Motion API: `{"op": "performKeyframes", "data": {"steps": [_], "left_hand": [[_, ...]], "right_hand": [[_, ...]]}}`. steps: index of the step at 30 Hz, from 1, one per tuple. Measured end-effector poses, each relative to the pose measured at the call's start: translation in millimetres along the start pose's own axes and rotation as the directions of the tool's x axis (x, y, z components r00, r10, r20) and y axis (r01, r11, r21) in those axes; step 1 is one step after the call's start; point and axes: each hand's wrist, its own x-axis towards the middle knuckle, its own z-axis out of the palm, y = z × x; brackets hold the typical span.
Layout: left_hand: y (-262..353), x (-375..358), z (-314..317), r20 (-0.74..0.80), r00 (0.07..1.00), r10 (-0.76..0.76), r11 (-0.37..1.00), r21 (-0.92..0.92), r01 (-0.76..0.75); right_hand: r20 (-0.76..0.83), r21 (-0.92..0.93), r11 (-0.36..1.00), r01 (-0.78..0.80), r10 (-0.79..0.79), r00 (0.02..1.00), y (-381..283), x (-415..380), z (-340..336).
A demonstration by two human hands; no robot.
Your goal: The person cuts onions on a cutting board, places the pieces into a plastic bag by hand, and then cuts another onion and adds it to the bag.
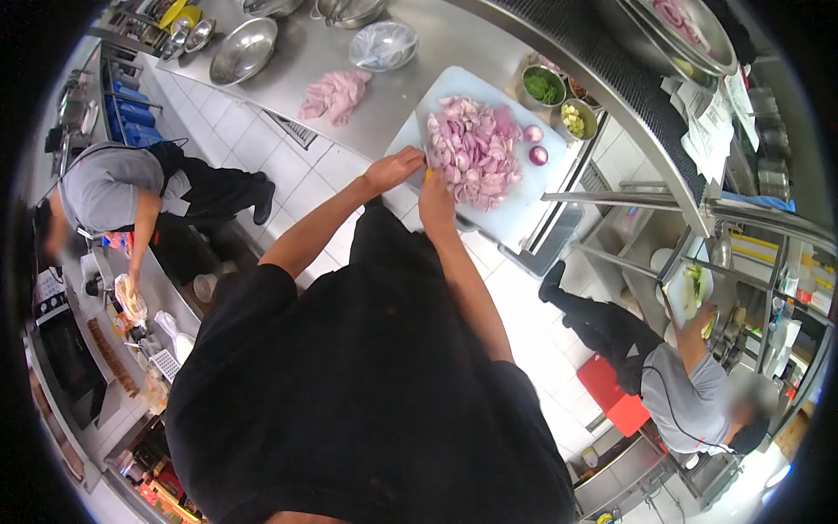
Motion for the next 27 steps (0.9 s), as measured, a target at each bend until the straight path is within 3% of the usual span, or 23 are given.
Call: {"op": "performKeyframes", "data": {"steps": [2,5,8,11,14,17,20,23,27], "left_hand": [[-6,2,-1,-0.023,1.0,0.004,1.0,-0.005,-0.004],[-14,2,-3,0.023,1.0,0.002,1.0,0.009,-0.002],[-20,4,-3,-0.04,0.999,0.022,1.0,-0.019,-0.023],[-24,7,-10,0.003,1.0,-0.002,1.0,-0.012,0.002],[-32,7,-13,-0.012,1.0,0.018,1.0,-0.015,-0.018],[-33,9,-17,-0.041,0.999,0.017,1.0,0.024,-0.016],[-43,9,-15,-0.02,1.0,0.014,1.0,0.004,-0.014],[-47,9,-18,-0.025,1.0,0.012,0.999,0.037,-0.011],[-59,8,-17,-0.022,1.0,0.015,0.998,0.054,-0.014]], "right_hand": [[0.04,0.007,0.997,-0.072,0.072,0.997,-8,5,-1],[0.04,0.004,0.999,-0.043,0.043,0.998,-18,11,-18],[-0.081,0.095,0.995,0.006,0.002,0.997,-2,15,15],[0.01,0.044,0.999,-0.011,0.011,1.0,-14,28,-2],[0.0,0.082,0.997,-0.014,0.014,1.0,-33,20,-24],[-0.079,0.043,0.998,0.04,-0.037,0.996,-12,28,15],[-0.033,0.024,0.999,0.035,-0.034,0.999,-32,35,-15],[-0.094,0.012,0.998,0.065,-0.063,0.994,-30,37,-2],[-0.05,0.044,0.999,0.007,-0.005,0.999,-38,44,1]]}}
